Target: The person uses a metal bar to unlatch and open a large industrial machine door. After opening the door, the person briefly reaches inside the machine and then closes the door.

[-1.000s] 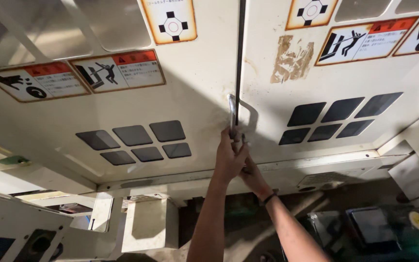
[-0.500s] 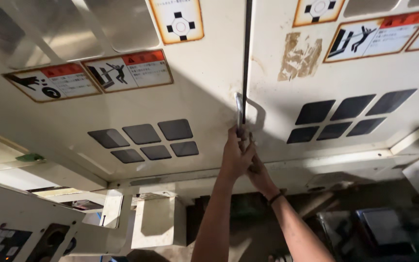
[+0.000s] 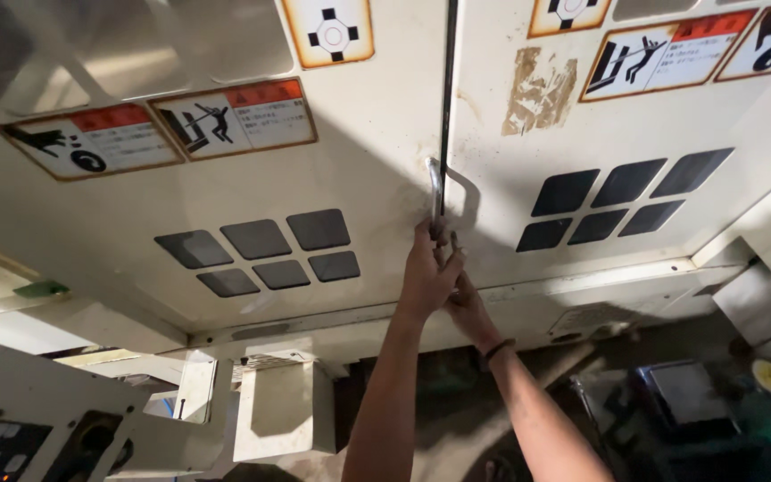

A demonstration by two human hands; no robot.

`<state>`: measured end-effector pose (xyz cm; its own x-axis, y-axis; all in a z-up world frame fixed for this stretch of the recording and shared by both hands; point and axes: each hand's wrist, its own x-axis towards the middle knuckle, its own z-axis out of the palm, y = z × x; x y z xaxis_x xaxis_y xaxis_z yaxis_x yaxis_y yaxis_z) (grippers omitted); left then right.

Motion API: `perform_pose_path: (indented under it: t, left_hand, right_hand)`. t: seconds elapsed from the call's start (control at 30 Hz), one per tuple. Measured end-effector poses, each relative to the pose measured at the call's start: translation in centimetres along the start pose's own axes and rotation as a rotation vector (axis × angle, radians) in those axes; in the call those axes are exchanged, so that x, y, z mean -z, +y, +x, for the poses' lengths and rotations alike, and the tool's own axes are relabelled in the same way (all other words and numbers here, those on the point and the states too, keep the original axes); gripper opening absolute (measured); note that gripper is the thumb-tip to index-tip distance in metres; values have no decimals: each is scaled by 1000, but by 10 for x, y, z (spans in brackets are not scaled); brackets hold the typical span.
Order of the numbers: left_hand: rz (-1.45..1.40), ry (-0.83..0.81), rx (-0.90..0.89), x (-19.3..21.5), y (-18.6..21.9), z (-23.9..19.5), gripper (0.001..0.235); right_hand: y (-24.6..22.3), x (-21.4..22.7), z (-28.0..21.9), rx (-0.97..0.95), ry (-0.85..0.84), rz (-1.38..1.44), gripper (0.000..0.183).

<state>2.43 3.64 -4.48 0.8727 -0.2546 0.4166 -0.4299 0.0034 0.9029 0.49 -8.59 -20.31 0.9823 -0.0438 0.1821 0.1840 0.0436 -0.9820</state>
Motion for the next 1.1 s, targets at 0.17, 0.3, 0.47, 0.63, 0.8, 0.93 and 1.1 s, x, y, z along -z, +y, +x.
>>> perform_pose_path:
  t: [0.17,0.3,0.47,0.63,0.8,0.93,1.1]
  left_hand:
    - [0,-23,46,1,7,-1,59]
    - [37,-3,-82,2,4,0,58]
    - [-11,21,-127,-2,1,-1,59]
    - [5,17,3,0,10,-1,59]
    - [15,31,-153,-2,3,-4,59]
    - [-37,22,1,-3,9,-3,61]
    - [-70,10,4,-5,9,-4,61]
  right_hand:
    - [-10,-1,-2,-103,2,-78,72]
    - [-5,-2,1,20,7,2,75]
    - [3,3,-2,-38,-10,6,82]
    - [-5,2,-1,-14,-9,22,82]
    - [-5,0,-5,112,-43,66,75]
    - [-26,2,-6,-263,47,62,58]
    - [-40,3,-10,-198,5,200,64]
